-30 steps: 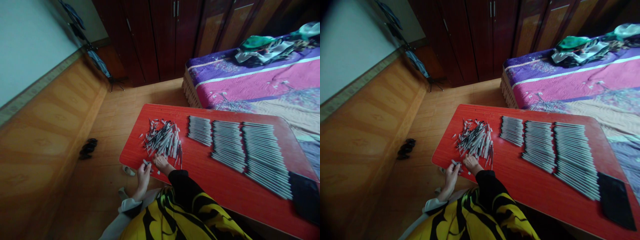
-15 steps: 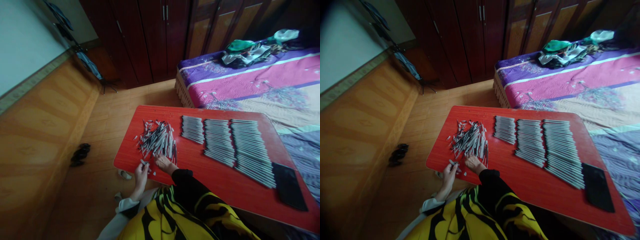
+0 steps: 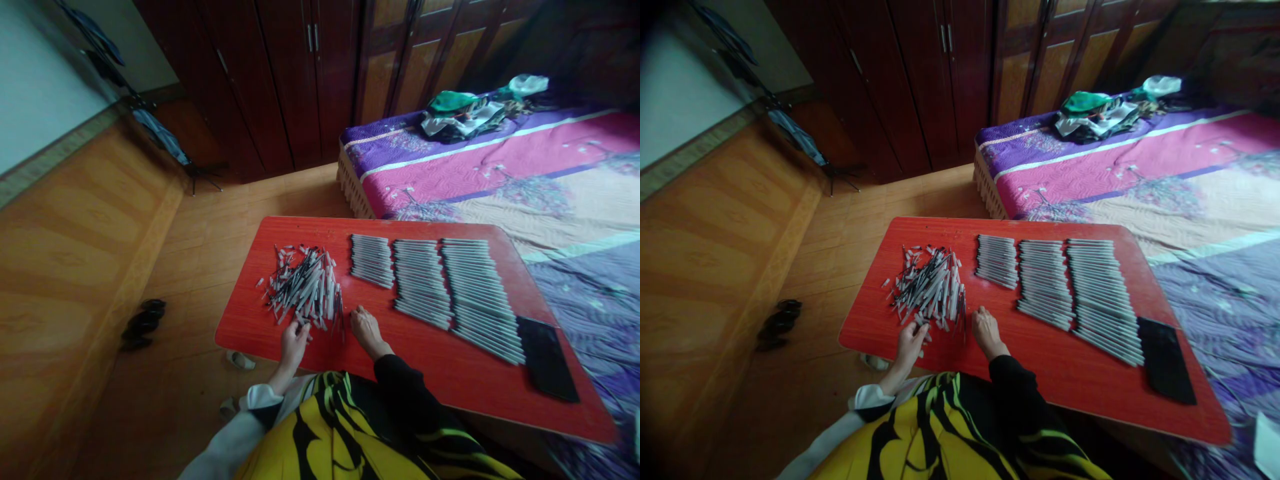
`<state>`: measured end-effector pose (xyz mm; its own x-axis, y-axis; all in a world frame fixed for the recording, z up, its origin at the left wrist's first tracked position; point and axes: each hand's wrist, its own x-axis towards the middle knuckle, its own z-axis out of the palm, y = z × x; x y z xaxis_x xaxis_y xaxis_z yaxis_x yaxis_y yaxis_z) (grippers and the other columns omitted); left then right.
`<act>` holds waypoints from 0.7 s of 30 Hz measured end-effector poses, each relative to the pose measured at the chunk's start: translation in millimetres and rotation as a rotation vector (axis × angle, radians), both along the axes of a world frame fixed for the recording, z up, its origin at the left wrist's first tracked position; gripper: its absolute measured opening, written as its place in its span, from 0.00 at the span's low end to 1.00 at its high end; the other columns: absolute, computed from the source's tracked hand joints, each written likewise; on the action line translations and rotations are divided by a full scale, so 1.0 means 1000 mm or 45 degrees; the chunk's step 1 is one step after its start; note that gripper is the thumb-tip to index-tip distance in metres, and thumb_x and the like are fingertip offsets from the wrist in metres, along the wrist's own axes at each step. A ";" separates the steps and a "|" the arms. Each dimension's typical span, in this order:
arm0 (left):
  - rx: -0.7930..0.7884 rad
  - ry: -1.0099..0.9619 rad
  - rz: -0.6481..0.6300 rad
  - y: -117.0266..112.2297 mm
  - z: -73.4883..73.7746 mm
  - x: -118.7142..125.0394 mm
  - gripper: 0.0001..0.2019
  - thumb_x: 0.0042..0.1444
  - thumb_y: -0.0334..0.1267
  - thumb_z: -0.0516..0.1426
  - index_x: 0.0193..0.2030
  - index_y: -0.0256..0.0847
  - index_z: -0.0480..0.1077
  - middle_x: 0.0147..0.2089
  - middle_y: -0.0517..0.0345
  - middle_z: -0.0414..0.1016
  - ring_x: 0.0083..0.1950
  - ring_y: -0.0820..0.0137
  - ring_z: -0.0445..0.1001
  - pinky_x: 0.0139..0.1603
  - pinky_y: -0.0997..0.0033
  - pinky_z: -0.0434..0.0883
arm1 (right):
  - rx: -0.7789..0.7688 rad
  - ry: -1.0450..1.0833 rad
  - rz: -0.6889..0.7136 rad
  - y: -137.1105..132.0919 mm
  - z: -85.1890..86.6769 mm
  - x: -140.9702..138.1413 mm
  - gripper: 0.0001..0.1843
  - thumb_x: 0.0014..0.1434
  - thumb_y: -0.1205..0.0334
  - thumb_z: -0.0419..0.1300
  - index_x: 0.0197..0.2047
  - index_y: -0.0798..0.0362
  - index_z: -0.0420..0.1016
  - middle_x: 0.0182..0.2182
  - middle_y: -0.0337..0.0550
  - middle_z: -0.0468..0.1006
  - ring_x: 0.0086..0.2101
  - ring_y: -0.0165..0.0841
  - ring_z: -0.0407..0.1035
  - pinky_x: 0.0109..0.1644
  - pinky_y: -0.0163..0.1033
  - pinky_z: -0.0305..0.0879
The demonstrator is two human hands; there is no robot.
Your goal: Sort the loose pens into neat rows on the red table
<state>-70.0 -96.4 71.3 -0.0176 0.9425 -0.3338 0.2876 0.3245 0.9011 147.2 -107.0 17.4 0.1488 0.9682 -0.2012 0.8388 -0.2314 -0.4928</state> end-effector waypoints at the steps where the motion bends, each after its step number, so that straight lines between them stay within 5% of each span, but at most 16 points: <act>1: 0.012 0.000 -0.052 0.002 0.003 0.007 0.16 0.49 0.47 0.54 0.35 0.35 0.69 0.21 0.61 0.70 0.22 0.73 0.70 0.22 0.77 0.66 | 0.000 0.053 -0.046 0.000 0.001 -0.001 0.11 0.57 0.69 0.51 0.33 0.58 0.74 0.36 0.54 0.74 0.36 0.36 0.70 0.36 0.35 0.60; 7: 0.026 -0.027 -0.304 0.011 0.016 0.052 0.12 0.49 0.42 0.54 0.33 0.34 0.70 0.23 0.59 0.71 0.21 0.74 0.69 0.22 0.77 0.66 | -0.015 0.448 -0.287 -0.009 0.020 0.007 0.18 0.54 0.64 0.53 0.48 0.61 0.69 0.30 0.49 0.76 0.28 0.34 0.71 0.29 0.36 0.65; 14: 0.051 -0.088 -0.690 0.005 0.023 0.079 0.13 0.51 0.37 0.53 0.42 0.34 0.72 0.23 0.61 0.70 0.23 0.74 0.69 0.25 0.77 0.66 | -0.246 1.903 -0.518 -0.028 0.049 0.013 0.29 0.42 0.63 0.65 0.50 0.60 0.66 0.20 0.38 0.73 0.15 0.25 0.62 0.16 0.31 0.57; 21: 0.050 -0.104 -0.711 0.006 0.024 0.082 0.09 0.49 0.35 0.54 0.35 0.34 0.72 0.20 0.62 0.69 0.21 0.75 0.67 0.24 0.77 0.65 | -0.318 2.121 -0.639 -0.030 0.056 0.013 0.27 0.37 0.64 0.68 0.44 0.59 0.70 0.18 0.36 0.73 0.15 0.23 0.61 0.16 0.29 0.55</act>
